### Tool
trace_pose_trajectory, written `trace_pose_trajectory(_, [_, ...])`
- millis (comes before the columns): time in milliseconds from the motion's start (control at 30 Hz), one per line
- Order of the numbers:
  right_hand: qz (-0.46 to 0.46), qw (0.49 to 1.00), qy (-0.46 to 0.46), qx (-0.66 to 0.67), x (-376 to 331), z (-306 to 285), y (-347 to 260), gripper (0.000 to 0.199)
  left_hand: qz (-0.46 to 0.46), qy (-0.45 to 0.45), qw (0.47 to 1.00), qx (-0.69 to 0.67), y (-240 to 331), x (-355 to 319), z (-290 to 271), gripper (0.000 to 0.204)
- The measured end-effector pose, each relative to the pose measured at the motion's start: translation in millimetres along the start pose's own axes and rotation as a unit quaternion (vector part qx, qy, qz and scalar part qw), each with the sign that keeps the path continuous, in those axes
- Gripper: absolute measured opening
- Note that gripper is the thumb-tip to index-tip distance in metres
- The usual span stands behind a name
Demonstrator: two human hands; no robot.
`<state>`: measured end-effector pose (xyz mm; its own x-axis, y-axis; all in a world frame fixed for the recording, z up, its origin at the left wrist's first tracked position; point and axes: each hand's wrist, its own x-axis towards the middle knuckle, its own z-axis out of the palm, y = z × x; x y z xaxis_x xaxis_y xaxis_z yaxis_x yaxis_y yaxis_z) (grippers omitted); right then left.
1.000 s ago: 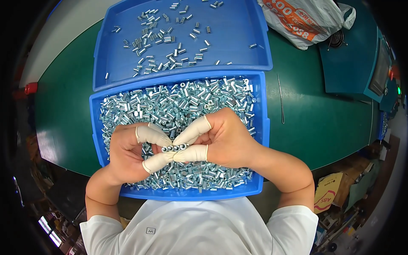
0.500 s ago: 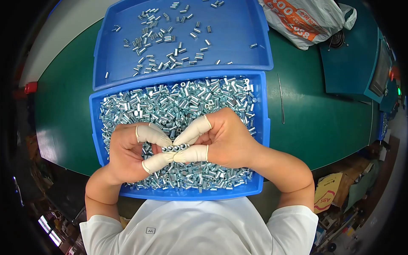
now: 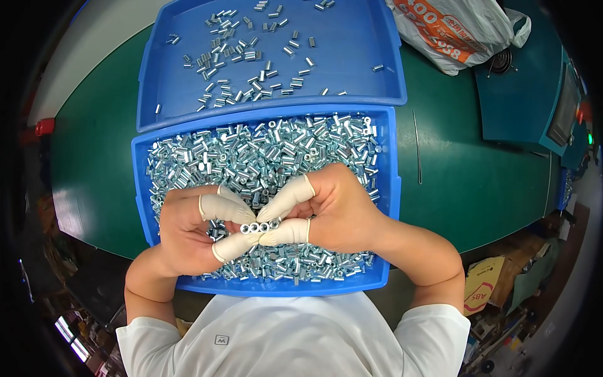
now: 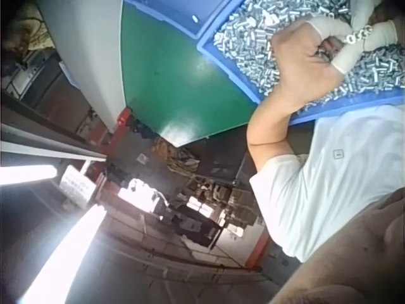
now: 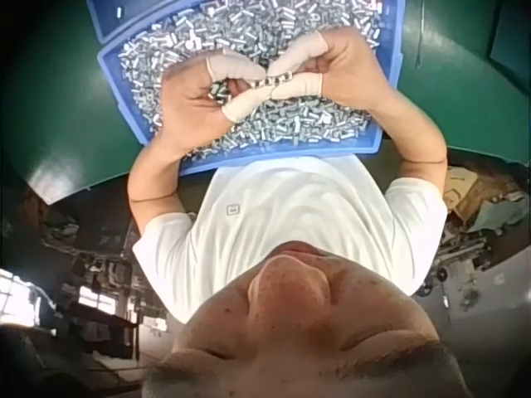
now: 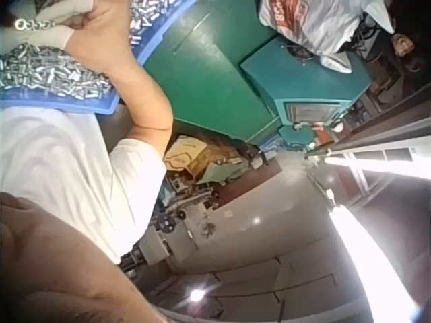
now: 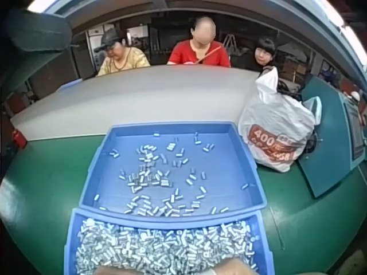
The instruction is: Sorting and inspecting small metal screws from a blue bin on a factory workbench.
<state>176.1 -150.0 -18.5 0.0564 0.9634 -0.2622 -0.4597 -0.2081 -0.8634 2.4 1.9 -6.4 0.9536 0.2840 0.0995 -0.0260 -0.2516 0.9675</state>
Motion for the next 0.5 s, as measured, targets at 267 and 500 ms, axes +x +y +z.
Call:
trace_pose_trajectory(267, [-0.027,0.999,-0.023,-0.028,0.3,-3.0,2.2,0.023,0.039,-0.009,0.999,0.013,2.1,-0.2,-0.6,0.020])
trace_pose_trajectory(500, [-0.031,0.995,-0.043,-0.088,1.6,-7.3,-0.2,0.022,0.058,-0.014,0.997,0.057,4.1,0.4,-2.8,0.021])
